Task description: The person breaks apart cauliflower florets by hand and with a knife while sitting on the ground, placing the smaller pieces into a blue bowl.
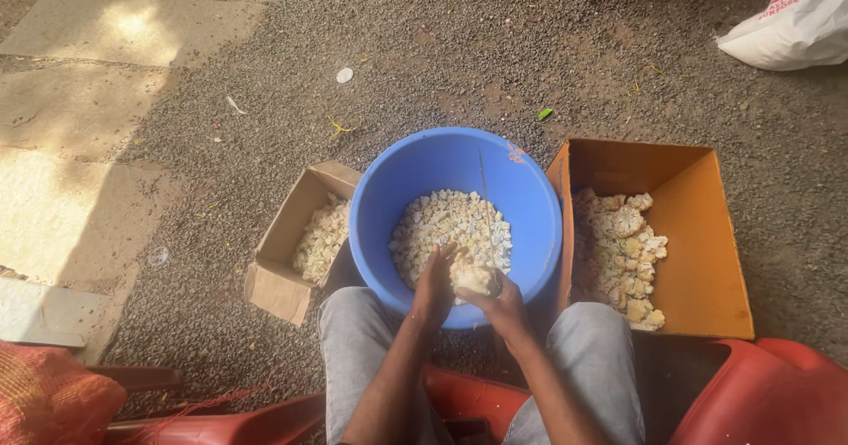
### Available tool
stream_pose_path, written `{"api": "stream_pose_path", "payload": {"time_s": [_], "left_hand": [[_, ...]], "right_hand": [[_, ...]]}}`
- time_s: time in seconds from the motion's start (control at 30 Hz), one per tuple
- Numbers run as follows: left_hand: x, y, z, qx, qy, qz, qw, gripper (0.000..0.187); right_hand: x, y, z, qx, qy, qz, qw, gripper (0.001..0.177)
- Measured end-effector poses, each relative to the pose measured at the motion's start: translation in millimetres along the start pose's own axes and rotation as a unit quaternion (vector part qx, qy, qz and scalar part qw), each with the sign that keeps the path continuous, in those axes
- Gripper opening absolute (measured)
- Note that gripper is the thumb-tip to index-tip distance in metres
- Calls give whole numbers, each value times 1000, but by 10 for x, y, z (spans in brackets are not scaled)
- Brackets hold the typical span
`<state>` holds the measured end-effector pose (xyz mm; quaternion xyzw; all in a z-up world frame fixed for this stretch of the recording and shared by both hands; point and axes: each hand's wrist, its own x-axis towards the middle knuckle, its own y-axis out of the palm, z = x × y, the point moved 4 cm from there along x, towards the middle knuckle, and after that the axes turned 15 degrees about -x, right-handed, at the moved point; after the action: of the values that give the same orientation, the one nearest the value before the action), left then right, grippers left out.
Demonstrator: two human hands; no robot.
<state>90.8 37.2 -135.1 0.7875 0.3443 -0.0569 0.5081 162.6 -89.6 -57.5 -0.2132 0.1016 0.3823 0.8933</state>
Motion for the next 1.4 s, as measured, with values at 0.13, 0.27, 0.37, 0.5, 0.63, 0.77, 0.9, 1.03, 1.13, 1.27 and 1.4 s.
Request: {"api": "stream_pose_path", "payload": {"time_s": [0.13,0.27,0.37,0.5,0.63,0.77,0.9,1.03,1.13,1.27,1.4], "left_hand": [[244,-588,31,147,21,-105,983,79],[280,-1006,498,611,69,10,788,72],[79,-1088,870,826,15,92,556,60],[-51,-944,918,862,-22,140,487,56],[-262,-771,862,848,-112,207,476,61],[-334,-771,712,790,-230,198,533,77],[-484,-732,610,673,-138,166,707,74],[-680,-115,117,354,95,75,928,85],[-1093,473,-344,329,305,94,889,74],[-1273,549,-501,238,232,-7,943,69],[-1102,103,-692,85,122,-17,989,59]], "right_hand": [[-2,-60,-11,47,69,-28,996,58],[55,-167,-5,81,47,-61,994,48],[73,-184,-38,95,46,-70,992,43],[9,-217,22,100,49,-61,992,42],[2,-234,40,103,23,-53,993,38],[122,-112,-195,162,-13,-27,986,36],[128,51,-359,215,-31,51,975,35],[-84,164,-204,222,-46,77,971,49],[-189,296,-119,174,-28,96,980,48],[-346,359,-53,112,-90,130,981,42],[-365,289,-67,45,-90,153,983,26]]}}
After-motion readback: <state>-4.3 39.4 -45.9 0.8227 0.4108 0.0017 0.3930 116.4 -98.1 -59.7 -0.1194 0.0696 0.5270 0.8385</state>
